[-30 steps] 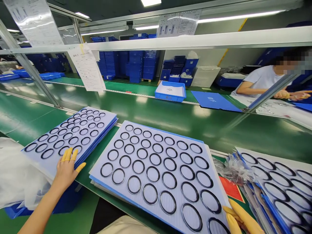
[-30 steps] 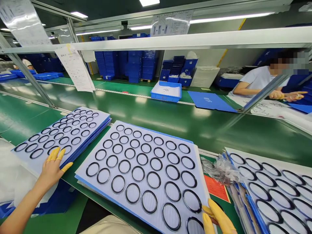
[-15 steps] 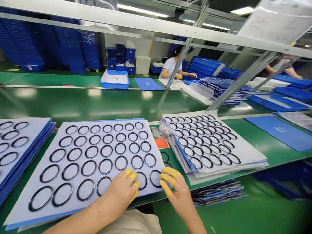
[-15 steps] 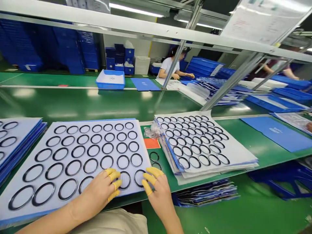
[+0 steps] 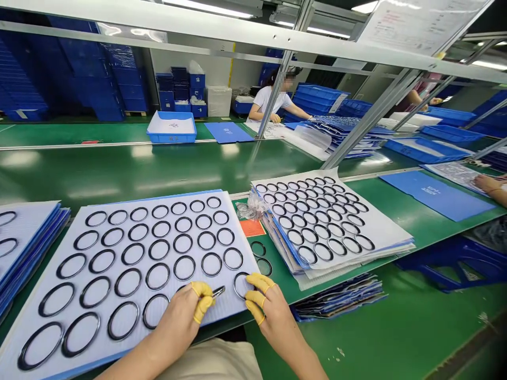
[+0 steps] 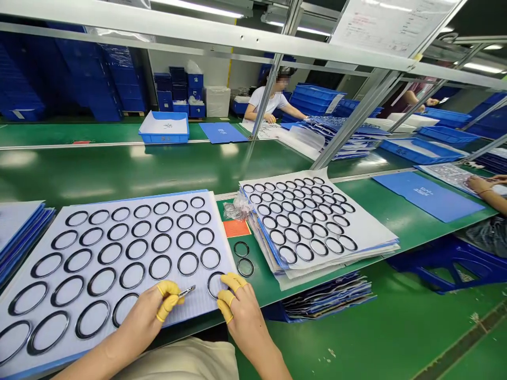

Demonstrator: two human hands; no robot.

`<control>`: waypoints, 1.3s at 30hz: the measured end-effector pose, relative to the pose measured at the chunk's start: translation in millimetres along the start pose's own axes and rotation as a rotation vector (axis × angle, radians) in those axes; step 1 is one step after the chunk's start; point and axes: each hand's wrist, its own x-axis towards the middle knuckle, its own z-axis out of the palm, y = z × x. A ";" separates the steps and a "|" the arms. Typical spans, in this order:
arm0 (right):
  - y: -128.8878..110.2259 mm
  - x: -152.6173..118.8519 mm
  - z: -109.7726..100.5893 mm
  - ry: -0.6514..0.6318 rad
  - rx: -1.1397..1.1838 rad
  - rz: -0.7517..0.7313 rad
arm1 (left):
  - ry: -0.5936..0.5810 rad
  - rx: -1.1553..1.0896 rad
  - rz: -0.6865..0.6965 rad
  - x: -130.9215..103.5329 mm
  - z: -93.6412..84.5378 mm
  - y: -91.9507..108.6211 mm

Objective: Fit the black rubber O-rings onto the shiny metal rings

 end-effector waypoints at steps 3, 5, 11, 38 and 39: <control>-8.5 2.3 0.3 0.129 0.170 0.157 | 0.041 -0.306 -0.252 -4.5 -5.9 2.5; -19.5 7.2 1.7 0.206 0.411 0.296 | 0.100 -0.459 -0.357 -9.4 -9.9 3.9; -64.7 33.3 9.4 0.086 1.502 0.632 | 0.115 -0.554 -0.439 -19.5 -31.0 13.4; -101.7 56.9 16.9 -0.118 1.442 0.430 | -0.119 -1.136 -0.541 -38.2 -59.5 26.3; -101.3 57.3 16.8 -0.121 1.435 0.430 | -0.119 -1.136 -0.535 -38.4 -59.5 26.3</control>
